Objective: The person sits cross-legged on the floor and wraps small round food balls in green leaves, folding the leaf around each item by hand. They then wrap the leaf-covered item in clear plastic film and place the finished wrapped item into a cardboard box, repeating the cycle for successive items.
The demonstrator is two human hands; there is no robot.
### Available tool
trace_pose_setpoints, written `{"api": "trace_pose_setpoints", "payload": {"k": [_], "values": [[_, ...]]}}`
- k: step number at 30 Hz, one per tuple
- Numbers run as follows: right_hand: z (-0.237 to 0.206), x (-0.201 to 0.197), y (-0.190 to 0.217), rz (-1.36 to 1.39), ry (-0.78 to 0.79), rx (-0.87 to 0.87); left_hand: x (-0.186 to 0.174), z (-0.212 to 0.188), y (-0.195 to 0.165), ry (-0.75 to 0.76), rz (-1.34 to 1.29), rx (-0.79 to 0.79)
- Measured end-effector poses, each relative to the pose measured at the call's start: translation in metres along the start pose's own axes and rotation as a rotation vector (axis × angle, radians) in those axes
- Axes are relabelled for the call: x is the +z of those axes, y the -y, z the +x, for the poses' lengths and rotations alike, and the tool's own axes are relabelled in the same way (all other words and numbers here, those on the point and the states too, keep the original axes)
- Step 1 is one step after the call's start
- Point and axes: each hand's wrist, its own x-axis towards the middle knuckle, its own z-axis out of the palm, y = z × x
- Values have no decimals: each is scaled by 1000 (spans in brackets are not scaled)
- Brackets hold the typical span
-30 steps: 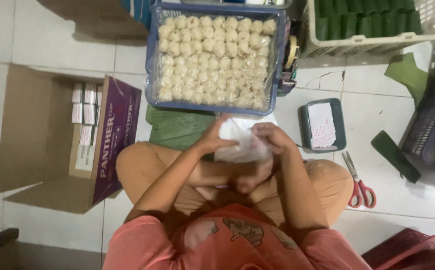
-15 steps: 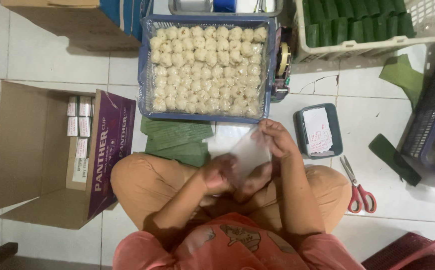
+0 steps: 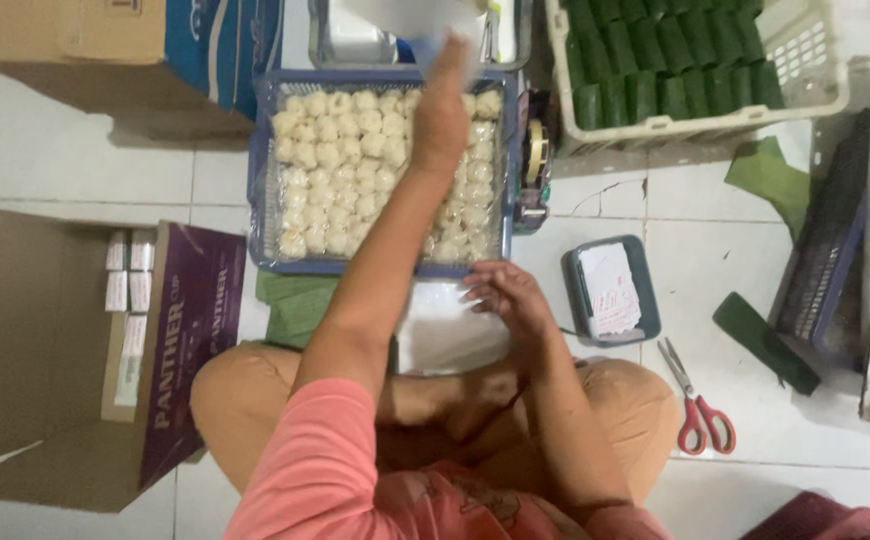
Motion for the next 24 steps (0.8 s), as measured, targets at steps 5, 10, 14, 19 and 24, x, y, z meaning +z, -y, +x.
{"api": "trace_pose_setpoints", "payload": {"k": [5,10,14,19,24], "values": [[-9,27,12,-115,-81,-26,84,-10,32,343,279,-85],[-17,54,31,-169,-147,7,98,1,56,428,304,-117],[-18,57,33,-239,-131,-27,76,3,65,595,341,73],[-4,31,10,-230,-133,-23,39,-48,57,612,43,141],[-2,11,-8,-255,-165,1,-5,-82,30,550,-584,-754]]}}
